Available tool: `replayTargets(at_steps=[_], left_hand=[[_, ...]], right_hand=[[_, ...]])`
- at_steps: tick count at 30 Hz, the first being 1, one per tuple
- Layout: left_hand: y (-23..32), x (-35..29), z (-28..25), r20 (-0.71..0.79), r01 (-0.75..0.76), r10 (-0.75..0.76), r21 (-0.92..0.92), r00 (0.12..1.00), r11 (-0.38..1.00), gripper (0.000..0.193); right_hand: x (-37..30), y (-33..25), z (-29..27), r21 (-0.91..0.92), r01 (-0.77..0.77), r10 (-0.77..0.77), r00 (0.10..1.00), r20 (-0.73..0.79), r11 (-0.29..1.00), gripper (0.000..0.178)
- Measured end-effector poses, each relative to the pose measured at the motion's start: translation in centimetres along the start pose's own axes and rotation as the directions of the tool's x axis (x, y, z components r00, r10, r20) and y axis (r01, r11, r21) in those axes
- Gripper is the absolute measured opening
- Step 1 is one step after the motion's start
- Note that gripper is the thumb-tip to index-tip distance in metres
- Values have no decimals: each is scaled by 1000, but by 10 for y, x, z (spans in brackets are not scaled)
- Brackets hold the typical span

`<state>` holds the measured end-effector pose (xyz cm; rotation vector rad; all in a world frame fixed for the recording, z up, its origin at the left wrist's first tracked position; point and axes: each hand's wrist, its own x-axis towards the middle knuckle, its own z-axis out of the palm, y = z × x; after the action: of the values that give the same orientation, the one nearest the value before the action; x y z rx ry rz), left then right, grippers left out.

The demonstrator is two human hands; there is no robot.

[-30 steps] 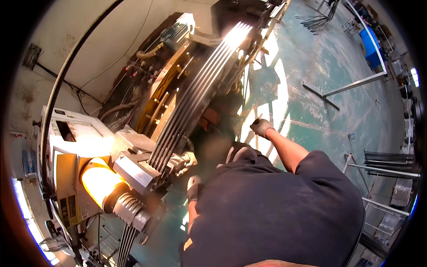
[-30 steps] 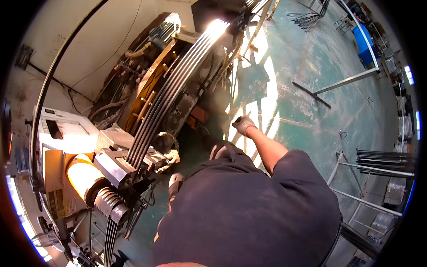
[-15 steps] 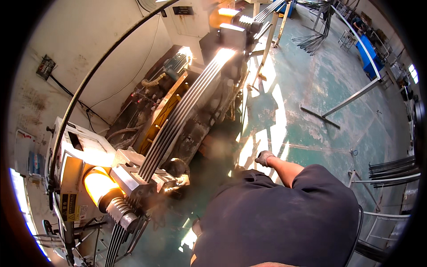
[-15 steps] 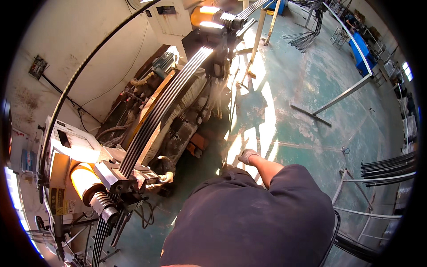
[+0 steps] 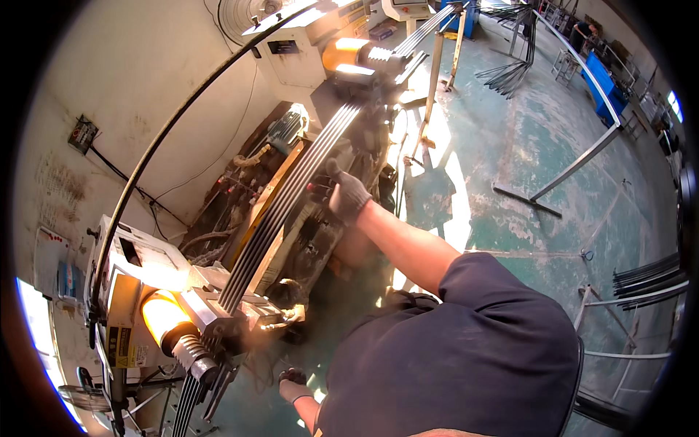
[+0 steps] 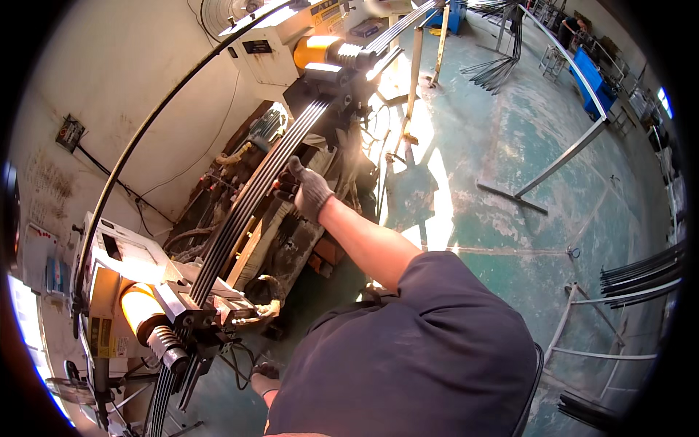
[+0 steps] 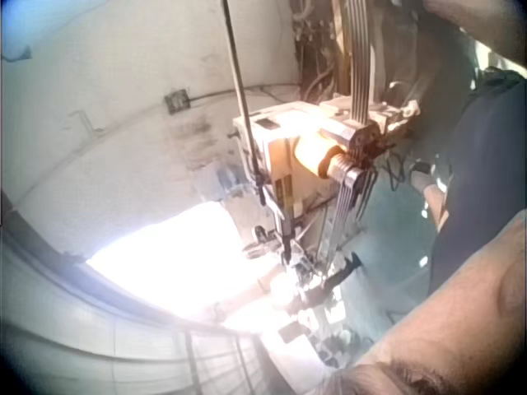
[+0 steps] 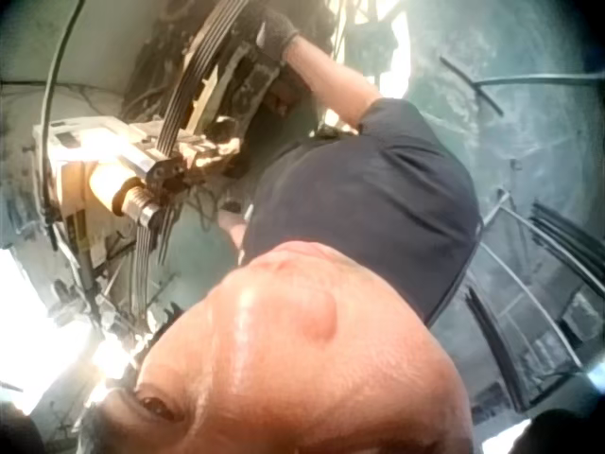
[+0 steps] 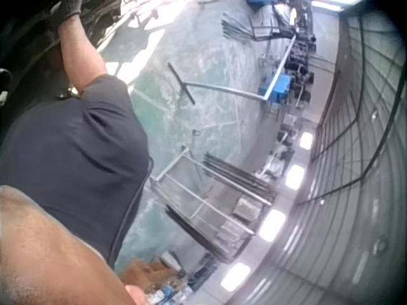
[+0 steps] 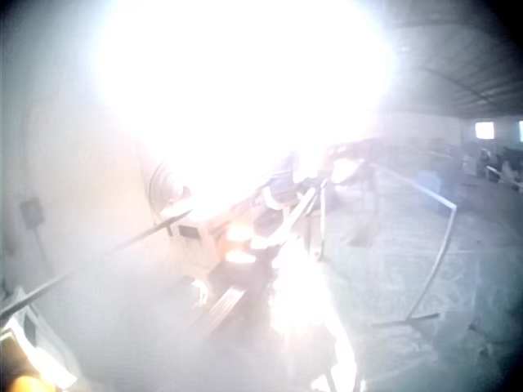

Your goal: The person repeatedly picks up bundles of long metal rods, places them into a bending machine, and operates the machine to bend them. After bending, the person removes the rods and stacks them on a nearby rack. The process is repeated multiple times throughout the clip.

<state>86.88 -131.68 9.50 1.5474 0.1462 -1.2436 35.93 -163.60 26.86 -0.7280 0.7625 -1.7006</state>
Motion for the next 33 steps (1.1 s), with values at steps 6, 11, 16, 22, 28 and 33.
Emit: replayTargets(at_steps=[6,11,16,22,28,33], left_hand=[[60,-12,-25,-111,-183,162,-217,980,959,22],[101,-21,-63,48,-322,346,-264,937,909,25],[188,0,-84,-199,-526,489,-234,849,818,33],[301,-100,-120,-109,-680,970,697,216,229,44],[394,-236,-13,-256,-855,818,-212,516,473,49],[440,-315,39,-304,-959,937,166,170,228,43]], right_hand=[[40,-31,90,751,-132,299,950,-90,647,32],[45,-26,101,632,-168,370,907,-201,756,17],[50,-31,104,596,-214,432,866,-252,774,17],[36,-48,125,528,-171,405,838,-366,832,20],[60,-8,90,592,-170,297,947,-123,787,21],[62,-6,95,600,-245,365,927,-85,761,28]])
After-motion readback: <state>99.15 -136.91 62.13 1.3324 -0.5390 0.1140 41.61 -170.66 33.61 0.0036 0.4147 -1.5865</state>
